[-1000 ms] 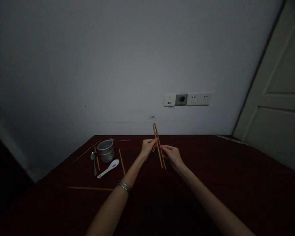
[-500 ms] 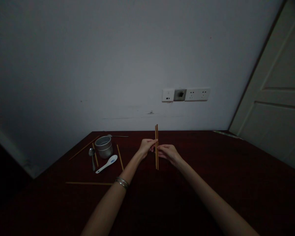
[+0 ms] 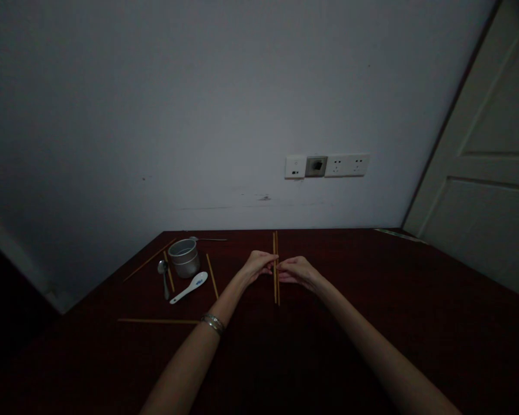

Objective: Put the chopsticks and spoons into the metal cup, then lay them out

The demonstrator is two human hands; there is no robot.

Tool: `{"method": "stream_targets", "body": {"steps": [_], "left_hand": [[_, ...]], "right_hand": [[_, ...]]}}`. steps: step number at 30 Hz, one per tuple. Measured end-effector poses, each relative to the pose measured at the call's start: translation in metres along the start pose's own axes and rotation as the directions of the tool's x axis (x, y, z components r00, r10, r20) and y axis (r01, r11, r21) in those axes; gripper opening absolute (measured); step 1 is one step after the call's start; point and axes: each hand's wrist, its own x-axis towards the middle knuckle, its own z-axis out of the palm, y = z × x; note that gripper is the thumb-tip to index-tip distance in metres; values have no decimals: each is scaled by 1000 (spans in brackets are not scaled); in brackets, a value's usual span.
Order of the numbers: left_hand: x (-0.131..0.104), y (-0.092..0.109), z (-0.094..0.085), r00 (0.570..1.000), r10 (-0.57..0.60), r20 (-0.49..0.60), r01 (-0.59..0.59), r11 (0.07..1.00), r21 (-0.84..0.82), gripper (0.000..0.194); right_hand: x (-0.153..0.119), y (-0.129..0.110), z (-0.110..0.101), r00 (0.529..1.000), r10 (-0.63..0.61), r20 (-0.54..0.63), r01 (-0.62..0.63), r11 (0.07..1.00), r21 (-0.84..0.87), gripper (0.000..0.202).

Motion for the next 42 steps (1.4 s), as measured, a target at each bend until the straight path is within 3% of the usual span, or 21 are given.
{"method": "stream_targets", "body": {"steps": [4, 8, 14, 17, 21, 26, 36, 42], "left_hand": [[-4, -1, 4, 1000, -7, 28, 6, 1000, 22, 29], [-8, -4, 9, 1000, -14, 8, 13, 999, 39, 30], [-17, -5, 16, 1000, -4, -5, 4, 1000, 23, 30], [-23, -6, 20, 999, -38, -31, 39, 998, 39, 31], [-27, -9, 23, 995, -59, -77, 65, 995, 77, 31], [-29, -14, 25, 994, -80, -75, 87, 992, 97, 25], [-28, -20, 36, 994, -93, -61, 99, 989, 108, 25], [-28, -22, 44, 996, -85, -26, 87, 992, 89, 26]], "right_hand": [[-2, -9, -13, 996, 78, 40, -72, 987, -141, 13], [3, -22, -23, 993, 1, -115, -20, 987, -161, 16], [20, -22, -11, 971, -84, -223, 54, 989, -138, 15], [28, -17, -3, 956, -106, -274, 41, 972, -232, 19], [31, -12, 1, 918, -196, -345, 9, 880, -475, 28], [27, -9, 0, 924, -262, -278, -16, 700, -714, 29], [13, -18, -2, 890, -367, -271, -91, 439, -894, 23], [15, -19, -9, 894, -347, -283, -126, 411, -903, 24]]}}
